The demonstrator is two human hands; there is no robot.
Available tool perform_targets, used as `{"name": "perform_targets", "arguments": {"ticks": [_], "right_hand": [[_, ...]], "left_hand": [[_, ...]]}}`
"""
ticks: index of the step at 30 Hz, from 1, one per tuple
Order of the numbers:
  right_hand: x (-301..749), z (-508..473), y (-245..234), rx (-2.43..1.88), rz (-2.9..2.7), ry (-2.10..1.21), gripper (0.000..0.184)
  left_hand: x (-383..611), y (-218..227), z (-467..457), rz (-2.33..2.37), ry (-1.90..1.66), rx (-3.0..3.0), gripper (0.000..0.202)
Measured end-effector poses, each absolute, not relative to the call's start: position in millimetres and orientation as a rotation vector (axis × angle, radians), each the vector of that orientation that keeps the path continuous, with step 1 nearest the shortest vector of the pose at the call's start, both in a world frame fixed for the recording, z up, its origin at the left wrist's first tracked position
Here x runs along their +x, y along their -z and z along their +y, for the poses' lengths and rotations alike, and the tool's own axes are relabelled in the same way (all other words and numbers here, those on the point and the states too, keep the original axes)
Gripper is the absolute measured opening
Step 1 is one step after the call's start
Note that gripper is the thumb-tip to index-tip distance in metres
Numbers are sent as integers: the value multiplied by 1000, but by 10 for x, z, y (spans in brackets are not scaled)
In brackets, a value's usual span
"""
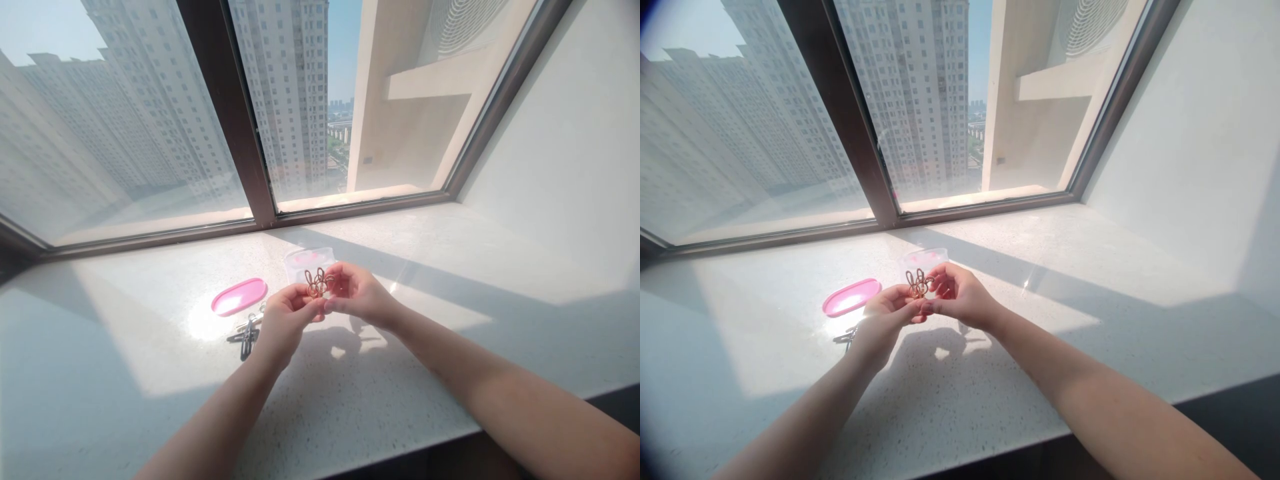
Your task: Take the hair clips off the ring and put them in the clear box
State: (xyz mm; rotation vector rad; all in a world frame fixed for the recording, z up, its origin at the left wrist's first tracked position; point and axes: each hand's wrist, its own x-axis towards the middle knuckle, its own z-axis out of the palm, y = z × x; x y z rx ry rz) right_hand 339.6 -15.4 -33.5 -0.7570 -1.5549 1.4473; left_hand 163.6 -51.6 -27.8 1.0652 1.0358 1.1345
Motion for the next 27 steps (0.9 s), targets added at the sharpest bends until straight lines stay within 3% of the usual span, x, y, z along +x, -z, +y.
{"name": "perform_targets", "arguments": {"ticks": [9,18,27], "right_hand": [[3320,-170,310,-709,-1562,-1477,13],[3371,-145,296,-834,-1510,-1269,12],[3370,-67,326,-829,-1353,-1598,13]], "left_hand": [[1657,274,-534,1047,-1182,1110,20],[1671,256,-531,1058,-1230,1207,22],[1570,310,-405,1057,-1221,1120,25]]}}
